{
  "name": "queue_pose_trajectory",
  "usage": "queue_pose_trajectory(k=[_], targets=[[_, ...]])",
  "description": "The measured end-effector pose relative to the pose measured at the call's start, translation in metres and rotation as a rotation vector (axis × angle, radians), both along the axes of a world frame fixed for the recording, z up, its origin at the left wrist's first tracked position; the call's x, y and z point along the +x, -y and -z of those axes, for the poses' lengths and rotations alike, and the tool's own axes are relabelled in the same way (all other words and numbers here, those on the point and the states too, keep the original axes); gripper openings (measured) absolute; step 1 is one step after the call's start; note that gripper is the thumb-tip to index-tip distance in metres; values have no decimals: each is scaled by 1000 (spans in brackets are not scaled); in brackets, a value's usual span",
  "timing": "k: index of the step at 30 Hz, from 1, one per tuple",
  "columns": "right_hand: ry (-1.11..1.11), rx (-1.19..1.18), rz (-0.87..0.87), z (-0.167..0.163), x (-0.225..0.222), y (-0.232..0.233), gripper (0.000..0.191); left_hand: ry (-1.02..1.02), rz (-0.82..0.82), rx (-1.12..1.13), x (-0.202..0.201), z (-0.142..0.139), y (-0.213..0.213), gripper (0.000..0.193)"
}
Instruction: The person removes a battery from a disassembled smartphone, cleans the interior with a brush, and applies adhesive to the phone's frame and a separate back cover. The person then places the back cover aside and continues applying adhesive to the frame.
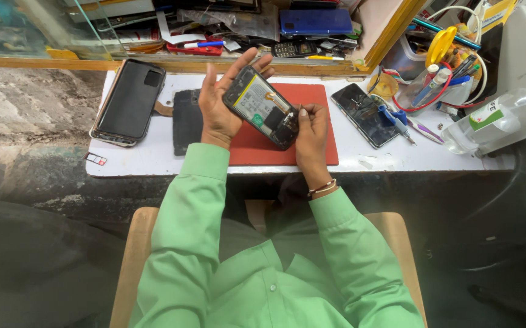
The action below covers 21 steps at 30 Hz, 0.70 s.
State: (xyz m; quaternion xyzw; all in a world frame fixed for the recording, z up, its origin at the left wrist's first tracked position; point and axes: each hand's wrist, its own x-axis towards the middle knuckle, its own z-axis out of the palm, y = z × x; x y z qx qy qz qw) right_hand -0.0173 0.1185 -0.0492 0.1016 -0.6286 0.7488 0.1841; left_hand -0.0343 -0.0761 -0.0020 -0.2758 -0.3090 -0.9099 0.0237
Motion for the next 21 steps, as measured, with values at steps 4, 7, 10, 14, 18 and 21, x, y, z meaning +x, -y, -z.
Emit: queue_pose_trajectory(k=[4, 7, 10, 14, 18, 21], targets=[[-242, 213, 252, -27, 12, 10, 5, 7, -109, 47, 0, 12, -9, 81], [-380, 413, 307, -45, 23, 30, 7, -24, -123, 88, -3, 22, -10, 80], [-447, 454, 216, -61, 21, 58, 10, 0, -66, 171, -4, 29, -9, 81], [-607, 487, 200, -76, 8, 78, 13, 35, -61, 209, -6, 33, -8, 79], [-536, 495, 190, -77, 0, 82, 12, 97, -75, 260, -10, 35, -11, 77], [-532, 518, 181, -76, -4, 81, 12, 92, -74, 263, -13, 38, -11, 77]])
